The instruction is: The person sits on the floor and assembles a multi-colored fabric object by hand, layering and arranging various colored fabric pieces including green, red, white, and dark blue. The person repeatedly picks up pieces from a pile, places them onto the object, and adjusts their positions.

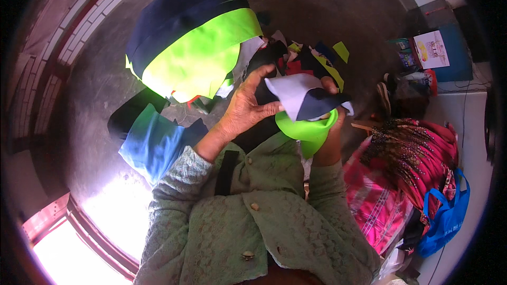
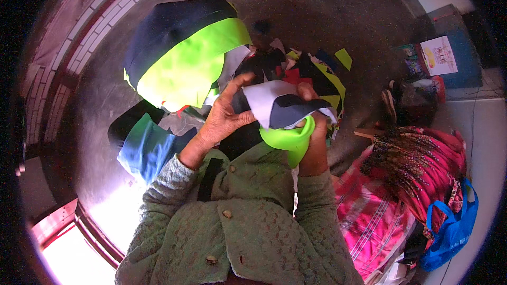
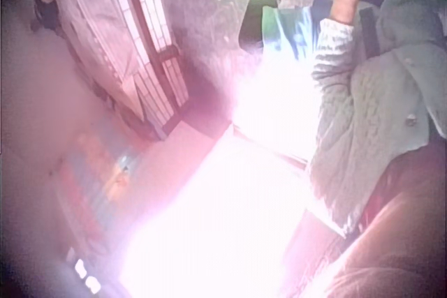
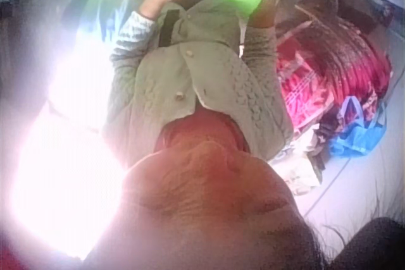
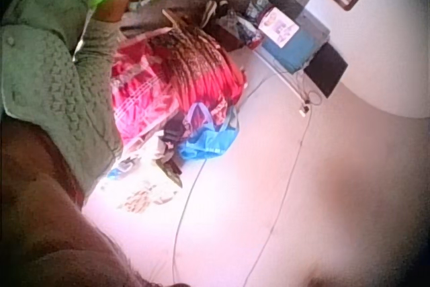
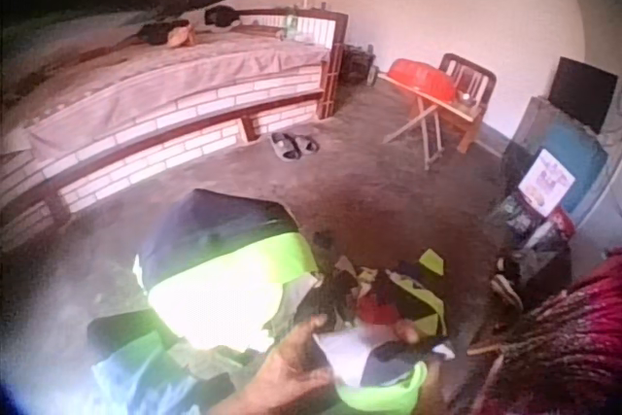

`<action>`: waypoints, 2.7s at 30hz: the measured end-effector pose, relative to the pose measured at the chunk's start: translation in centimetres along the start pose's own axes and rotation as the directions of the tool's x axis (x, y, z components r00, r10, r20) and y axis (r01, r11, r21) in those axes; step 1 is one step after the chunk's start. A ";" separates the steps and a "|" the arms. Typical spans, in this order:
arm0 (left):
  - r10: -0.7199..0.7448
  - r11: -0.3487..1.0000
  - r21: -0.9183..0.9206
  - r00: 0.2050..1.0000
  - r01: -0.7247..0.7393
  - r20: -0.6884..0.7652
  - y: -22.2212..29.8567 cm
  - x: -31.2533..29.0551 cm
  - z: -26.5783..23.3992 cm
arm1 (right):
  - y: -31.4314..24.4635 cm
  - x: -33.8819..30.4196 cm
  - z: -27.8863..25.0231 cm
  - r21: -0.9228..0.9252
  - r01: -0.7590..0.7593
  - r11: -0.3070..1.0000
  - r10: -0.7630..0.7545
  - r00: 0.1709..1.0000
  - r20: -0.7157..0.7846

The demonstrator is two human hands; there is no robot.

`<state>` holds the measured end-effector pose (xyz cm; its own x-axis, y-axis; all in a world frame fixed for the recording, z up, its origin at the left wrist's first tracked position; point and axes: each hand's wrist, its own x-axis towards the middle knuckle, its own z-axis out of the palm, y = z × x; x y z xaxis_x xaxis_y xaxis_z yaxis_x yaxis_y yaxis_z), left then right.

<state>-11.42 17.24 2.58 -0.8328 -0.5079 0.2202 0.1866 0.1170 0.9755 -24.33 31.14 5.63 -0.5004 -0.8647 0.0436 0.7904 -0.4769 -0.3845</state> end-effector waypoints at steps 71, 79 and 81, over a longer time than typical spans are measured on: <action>-0.433 0.800 -0.389 0.888 0.457 0.152 -0.8 -2.5 -1.4 | 3.5 -1.9 -3.2 -0.901 -0.089 0.425 -0.208 0.959 -0.193; -0.440 0.834 -0.455 0.874 0.312 -0.207 1.5 -0.2 -3.2 | -0.2 -5.1 -3.8 -0.721 -0.099 0.686 0.223 0.972 0.079; -0.345 0.864 -0.455 0.911 0.214 -0.227 3.0 1.7 -3.5 | -0.1 -4.3 -2.6 -0.837 -0.296 0.461 0.475 0.878 -0.049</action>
<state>-10.39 13.72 5.85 -0.7047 -0.6965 -0.1353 0.2199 -0.3958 0.8916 -23.20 35.30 3.14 -0.0811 -0.9785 -0.1895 0.2168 0.1682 -0.9616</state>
